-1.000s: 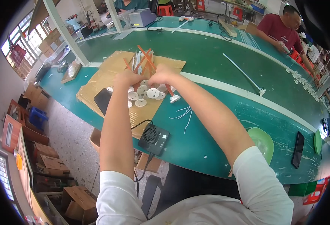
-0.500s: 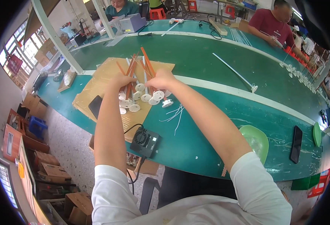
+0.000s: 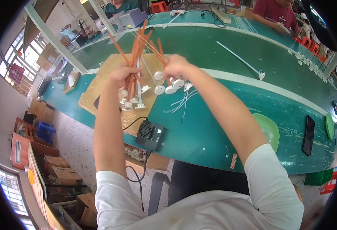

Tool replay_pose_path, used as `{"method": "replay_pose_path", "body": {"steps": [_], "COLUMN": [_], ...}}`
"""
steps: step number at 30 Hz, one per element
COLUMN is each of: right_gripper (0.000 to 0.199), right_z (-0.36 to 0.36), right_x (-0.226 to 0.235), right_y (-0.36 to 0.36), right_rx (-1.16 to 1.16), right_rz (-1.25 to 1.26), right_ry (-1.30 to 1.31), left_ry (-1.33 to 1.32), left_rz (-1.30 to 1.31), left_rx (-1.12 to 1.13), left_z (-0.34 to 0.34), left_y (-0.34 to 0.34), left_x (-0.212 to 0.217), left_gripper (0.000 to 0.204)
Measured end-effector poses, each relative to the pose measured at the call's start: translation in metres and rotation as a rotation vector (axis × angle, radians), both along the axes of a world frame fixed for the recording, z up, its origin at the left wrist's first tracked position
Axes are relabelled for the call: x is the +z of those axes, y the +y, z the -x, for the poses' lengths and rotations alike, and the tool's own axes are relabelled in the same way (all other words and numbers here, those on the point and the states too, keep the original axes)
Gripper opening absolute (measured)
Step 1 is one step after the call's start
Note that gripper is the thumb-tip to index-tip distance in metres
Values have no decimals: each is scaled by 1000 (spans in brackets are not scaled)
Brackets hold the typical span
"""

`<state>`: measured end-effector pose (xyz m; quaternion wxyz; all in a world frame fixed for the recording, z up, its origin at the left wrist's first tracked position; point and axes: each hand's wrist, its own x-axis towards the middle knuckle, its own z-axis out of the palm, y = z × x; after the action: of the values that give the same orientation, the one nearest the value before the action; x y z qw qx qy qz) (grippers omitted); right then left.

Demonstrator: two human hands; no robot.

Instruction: Assembling LED light strips into plastic bases and testing them on a production line.

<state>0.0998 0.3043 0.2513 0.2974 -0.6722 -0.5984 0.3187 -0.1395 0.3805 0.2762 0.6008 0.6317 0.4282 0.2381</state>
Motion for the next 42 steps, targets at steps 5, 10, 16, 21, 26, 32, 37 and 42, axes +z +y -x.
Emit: {"method": "replay_pose_path", "body": {"steps": [5, 10, 16, 21, 26, 32, 37, 42], "right_gripper": [52, 49, 48, 46, 38, 51, 67, 73], "right_z": [-12, -23, -12, 8, 16, -44, -98, -151], "right_x": [-2, -6, -12, -8, 23, 115, 120, 91], "right_y": [-19, -26, -13, 11, -12, -117, -184, -227], "right_rx": [-19, -176, -235, -169, -220, 274, 307, 179], "right_rz": [-94, -205, -219, -206, -314, -484, -558, -395], "right_ry": [70, 229, 5, -77, -274, 302, -286, -422], "left_ry": [-141, -161, -246, -356, -362, -470, -373, -458], "left_rz": [-115, -194, -347, -454, -487, -494, -525, -525], "left_rx": [107, 314, 362, 266, 137, -47, -182, -192], "left_z": [23, 48, 50, 31, 6, -64, -153, -228], "left_y": [-18, -20, -49, -90, -135, -163, -184, -207], "left_x": [24, 32, 71, 116, 135, 111, 79, 50], "left_gripper": [27, 27, 25, 29, 30, 29, 17, 13]}}
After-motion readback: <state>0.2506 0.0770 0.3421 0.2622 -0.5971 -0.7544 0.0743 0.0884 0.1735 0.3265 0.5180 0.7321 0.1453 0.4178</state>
